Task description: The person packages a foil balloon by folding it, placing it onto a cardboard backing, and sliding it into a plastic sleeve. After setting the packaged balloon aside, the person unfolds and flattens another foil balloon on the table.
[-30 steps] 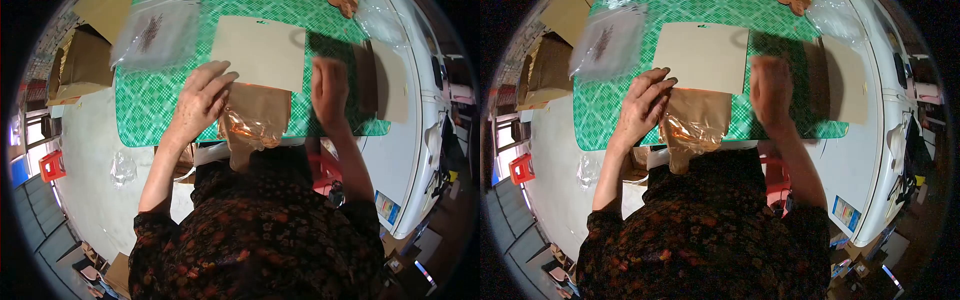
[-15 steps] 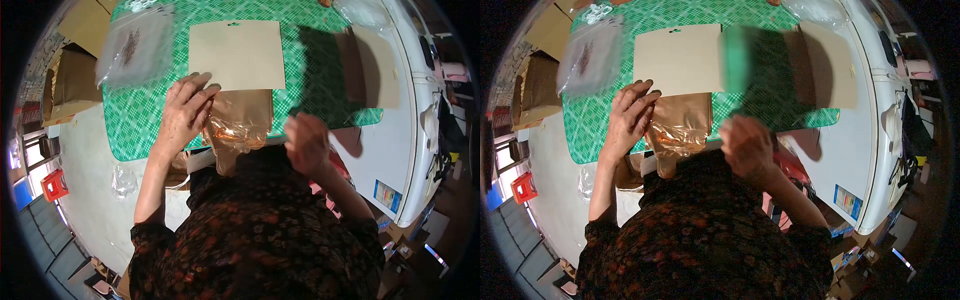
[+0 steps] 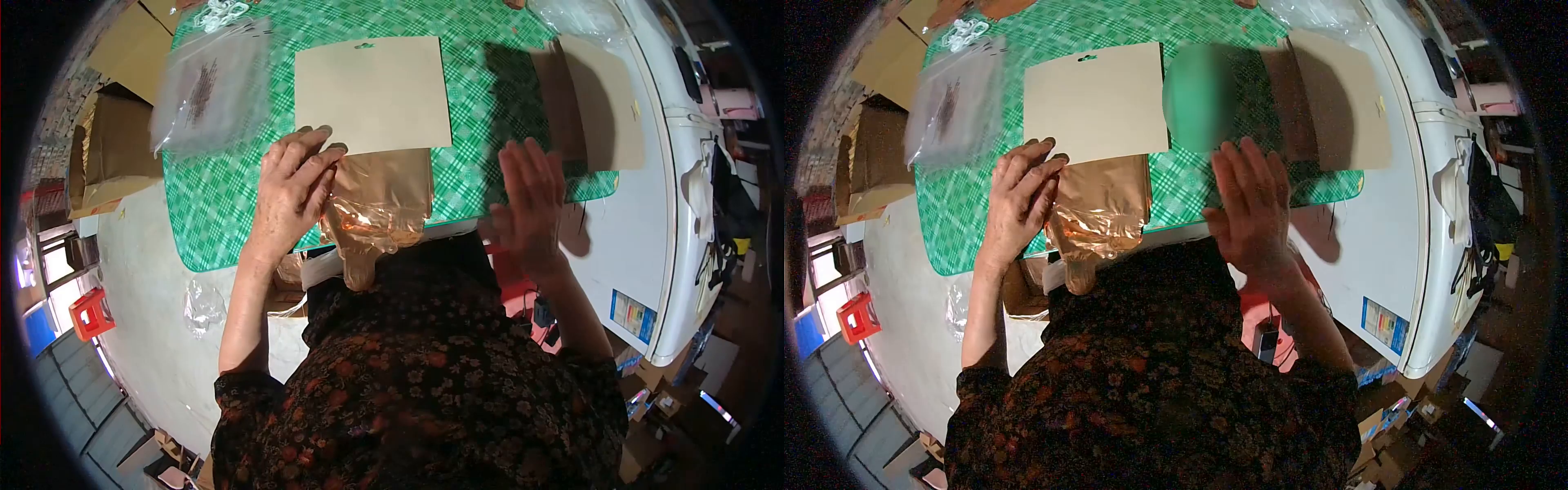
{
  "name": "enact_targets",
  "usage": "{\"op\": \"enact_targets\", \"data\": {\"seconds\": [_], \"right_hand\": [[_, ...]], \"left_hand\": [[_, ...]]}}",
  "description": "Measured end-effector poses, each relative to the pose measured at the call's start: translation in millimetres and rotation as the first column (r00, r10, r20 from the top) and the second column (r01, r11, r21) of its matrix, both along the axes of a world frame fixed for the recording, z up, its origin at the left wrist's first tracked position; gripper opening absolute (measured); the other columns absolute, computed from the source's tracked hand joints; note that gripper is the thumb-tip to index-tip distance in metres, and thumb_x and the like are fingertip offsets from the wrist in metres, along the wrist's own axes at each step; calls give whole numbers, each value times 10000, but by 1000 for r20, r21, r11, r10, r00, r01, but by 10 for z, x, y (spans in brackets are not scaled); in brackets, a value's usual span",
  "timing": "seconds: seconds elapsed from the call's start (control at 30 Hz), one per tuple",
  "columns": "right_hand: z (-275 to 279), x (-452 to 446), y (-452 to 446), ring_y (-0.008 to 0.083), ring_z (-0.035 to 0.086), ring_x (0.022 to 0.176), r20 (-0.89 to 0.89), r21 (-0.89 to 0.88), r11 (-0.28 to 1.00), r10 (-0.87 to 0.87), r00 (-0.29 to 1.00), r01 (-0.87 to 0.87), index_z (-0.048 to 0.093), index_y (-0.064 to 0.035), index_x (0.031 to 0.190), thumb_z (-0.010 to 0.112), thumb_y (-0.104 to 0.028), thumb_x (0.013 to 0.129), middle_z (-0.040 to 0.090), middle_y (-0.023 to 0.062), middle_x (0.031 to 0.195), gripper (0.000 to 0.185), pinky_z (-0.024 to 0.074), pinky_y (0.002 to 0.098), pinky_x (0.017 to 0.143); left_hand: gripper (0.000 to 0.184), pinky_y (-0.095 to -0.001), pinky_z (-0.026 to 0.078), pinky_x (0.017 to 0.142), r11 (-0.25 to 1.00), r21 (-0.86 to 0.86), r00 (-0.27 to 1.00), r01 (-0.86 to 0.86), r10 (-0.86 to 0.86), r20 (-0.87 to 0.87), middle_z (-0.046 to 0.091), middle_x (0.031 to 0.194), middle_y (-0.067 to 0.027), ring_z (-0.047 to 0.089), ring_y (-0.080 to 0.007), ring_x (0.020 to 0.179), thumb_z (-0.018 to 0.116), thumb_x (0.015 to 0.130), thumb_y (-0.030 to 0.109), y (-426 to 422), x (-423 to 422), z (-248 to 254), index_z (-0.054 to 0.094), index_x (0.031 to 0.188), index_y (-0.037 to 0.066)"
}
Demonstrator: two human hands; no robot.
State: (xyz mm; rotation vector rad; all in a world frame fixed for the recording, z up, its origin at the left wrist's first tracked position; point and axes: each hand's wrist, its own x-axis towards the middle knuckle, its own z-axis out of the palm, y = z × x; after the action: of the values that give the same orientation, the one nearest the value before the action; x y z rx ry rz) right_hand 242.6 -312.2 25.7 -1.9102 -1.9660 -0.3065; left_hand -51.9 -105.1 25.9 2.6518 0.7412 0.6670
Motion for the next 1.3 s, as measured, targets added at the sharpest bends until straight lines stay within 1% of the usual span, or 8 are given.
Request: {"op": "enact_targets", "data": {"seconds": [0.13,0.23,0.4,0.5,0.63,0.9,1.07,1.3], "right_hand": [[-130,-87,-87,341,470,1438,-1,-163,983,81,997,-80,581,-10,1416,557,-440,1060,544,156,1477,559,304,605,1210],[-112,-193,-51,333,492,1418,-29,-83,987,137,990,-139,604,-26,1375,641,-455,1002,561,140,1440,570,312,613,1204],[-85,-502,172,276,504,1422,-136,-144,958,230,964,-249,618,-49,1386,835,-239,782,579,99,1428,670,273,497,1269],[-116,-598,309,265,515,1417,-71,-75,955,283,956,-288,662,-41,1335,805,-162,793,606,103,1407,573,263,481,1274],[-116,-682,443,291,581,1355,-125,-6,930,363,923,-367,694,-22,1279,757,-64,770,642,140,1364,515,343,481,1234],[-154,-700,477,344,593,1324,-158,-10,920,387,909,-393,686,44,1246,778,-94,745,651,168,1343,528,440,497,1166],[-140,-697,455,347,597,1318,-197,-9,917,389,900,-398,690,46,1238,776,-95,741,658,173,1330,524,446,492,1168],[-205,-670,449,318,633,1271,-144,40,902,432,890,-431,726,37,1158,736,-52,840,689,152,1268,331,498,467,1122]], "left_hand": [[320,-458,474,1069,1000,12,1000,11,-11,12,664,1341,-93,594,-323,1262,732,894,37,3,-7,-9,748,1212,80],[328,-466,471,1050,1000,16,1000,16,-16,13,664,1320,-89,597,-327,1247,731,895,40,9,-35,-13,742,1220,87],[385,-470,466,1029,999,-18,999,29,-28,30,655,1217,-85,593,-322,1199,724,885,31,12,-37,-18,729,1261,113],[426,-468,462,1037,999,-37,999,37,-36,18,641,1190,-87,580,-322,1199,727,872,28,8,-55,-18,723,1288,117],[439,-469,448,1068,996,-70,998,57,-56,13,625,1208,-85,557,-326,1238,720,862,20,24,-82,-46,722,1290,119],[267,-484,403,1123,988,-60,990,142,-143,-20,622,1427,-48,504,-308,1413,683,938,95,88,-86,-32,709,1203,108],[217,-482,402,1118,984,-85,987,156,-158,-12,630,1419,-49,510,-297,1414,676,941,65,88,-95,-39,697,1154,100],[148,-482,396,1113,967,-114,974,227,-228,4,643,1363,-52,512,-297,1406,660,950,47,194,-111,-40,673,1091,91]]}}
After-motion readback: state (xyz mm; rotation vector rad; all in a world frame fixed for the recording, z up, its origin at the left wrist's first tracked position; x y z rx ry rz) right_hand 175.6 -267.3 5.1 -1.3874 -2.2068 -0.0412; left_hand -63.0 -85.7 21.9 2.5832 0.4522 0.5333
